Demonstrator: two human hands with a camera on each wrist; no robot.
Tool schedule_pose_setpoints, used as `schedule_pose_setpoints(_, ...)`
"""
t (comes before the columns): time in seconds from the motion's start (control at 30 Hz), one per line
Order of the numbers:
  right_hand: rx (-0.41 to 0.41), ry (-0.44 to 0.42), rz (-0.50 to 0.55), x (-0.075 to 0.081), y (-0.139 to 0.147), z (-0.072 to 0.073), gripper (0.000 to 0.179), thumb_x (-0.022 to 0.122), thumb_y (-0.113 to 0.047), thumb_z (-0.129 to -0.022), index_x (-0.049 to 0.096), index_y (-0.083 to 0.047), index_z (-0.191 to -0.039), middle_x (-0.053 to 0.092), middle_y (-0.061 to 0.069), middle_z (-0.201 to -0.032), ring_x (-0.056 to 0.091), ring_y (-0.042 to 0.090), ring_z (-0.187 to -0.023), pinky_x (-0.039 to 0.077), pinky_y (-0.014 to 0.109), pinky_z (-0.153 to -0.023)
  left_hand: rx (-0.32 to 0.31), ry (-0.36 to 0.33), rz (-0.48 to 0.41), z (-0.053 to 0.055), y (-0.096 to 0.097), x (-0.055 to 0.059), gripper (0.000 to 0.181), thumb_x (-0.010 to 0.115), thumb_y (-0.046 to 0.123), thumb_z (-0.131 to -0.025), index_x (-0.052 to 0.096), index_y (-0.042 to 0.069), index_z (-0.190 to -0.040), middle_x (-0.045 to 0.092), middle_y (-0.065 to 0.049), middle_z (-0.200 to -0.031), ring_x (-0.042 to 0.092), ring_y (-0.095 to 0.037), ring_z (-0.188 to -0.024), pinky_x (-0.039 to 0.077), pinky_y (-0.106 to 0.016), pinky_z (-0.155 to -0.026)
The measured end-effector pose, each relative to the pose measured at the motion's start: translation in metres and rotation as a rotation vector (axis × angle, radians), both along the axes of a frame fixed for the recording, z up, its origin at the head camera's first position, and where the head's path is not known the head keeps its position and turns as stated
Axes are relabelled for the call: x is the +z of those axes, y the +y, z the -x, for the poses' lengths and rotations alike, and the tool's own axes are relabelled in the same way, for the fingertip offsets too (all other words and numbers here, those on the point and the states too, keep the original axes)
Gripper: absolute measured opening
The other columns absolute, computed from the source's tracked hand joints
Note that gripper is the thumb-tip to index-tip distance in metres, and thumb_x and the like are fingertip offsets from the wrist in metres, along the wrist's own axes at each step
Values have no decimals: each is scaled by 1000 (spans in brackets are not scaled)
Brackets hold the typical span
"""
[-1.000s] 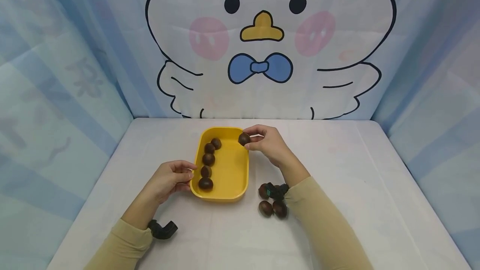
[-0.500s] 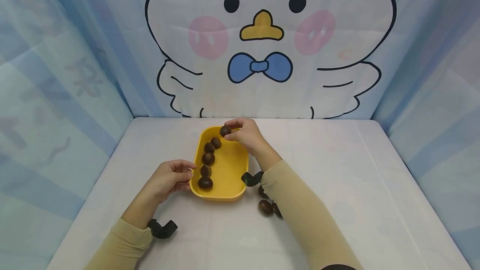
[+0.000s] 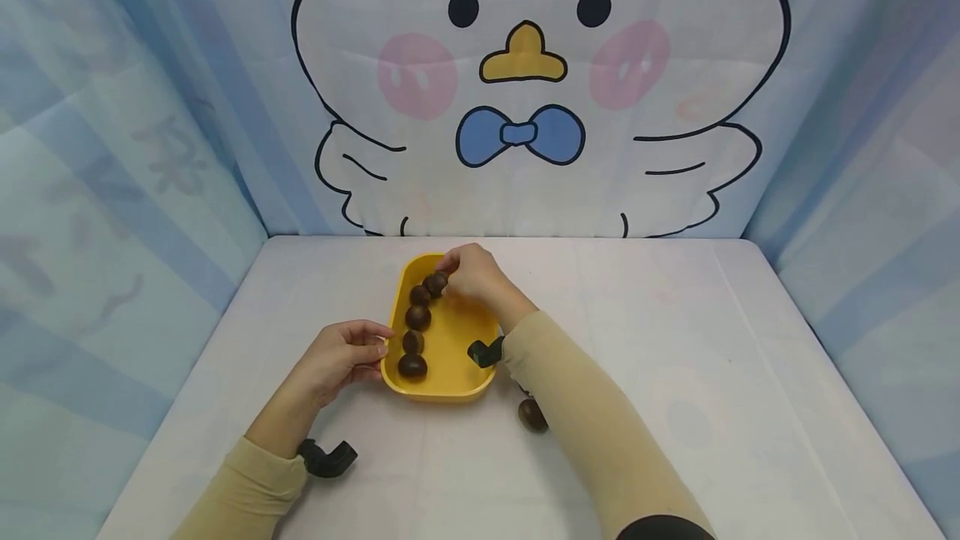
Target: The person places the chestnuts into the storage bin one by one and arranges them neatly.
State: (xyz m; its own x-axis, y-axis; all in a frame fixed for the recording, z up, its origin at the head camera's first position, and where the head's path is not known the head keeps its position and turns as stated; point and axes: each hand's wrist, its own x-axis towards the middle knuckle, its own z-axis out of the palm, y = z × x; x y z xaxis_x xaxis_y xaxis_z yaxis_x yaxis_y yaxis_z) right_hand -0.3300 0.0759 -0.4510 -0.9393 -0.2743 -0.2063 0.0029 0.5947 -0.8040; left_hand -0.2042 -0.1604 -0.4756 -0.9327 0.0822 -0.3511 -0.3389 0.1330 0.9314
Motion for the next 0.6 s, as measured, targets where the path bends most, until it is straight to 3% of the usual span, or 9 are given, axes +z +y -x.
schedule_pose_setpoints(0.37, -14, 60, -206, -7, -9, 1, 37, 79, 0, -87, 78, -8, -122, 75, 10, -122, 68, 27, -107, 63, 40, -97, -1, -5, -1, 0, -1, -2, 28, 70, -2, -97, 73, -3, -124, 70, -10, -95, 68, -15, -66, 65, -27, -64)
schedule_pose_setpoints(0.6, -19, 33, -215, -8, -11, 3, 37, 76, 2, -88, 78, -7, -124, 75, 12, -125, 67, 27, -108, 63, 39, -97, -10, 4, -10, 1, -2, -2, 28, 69, -1, -97, 72, -4, -125, 68, -7, -92, 68, -15, -67, 65, -26, -64)
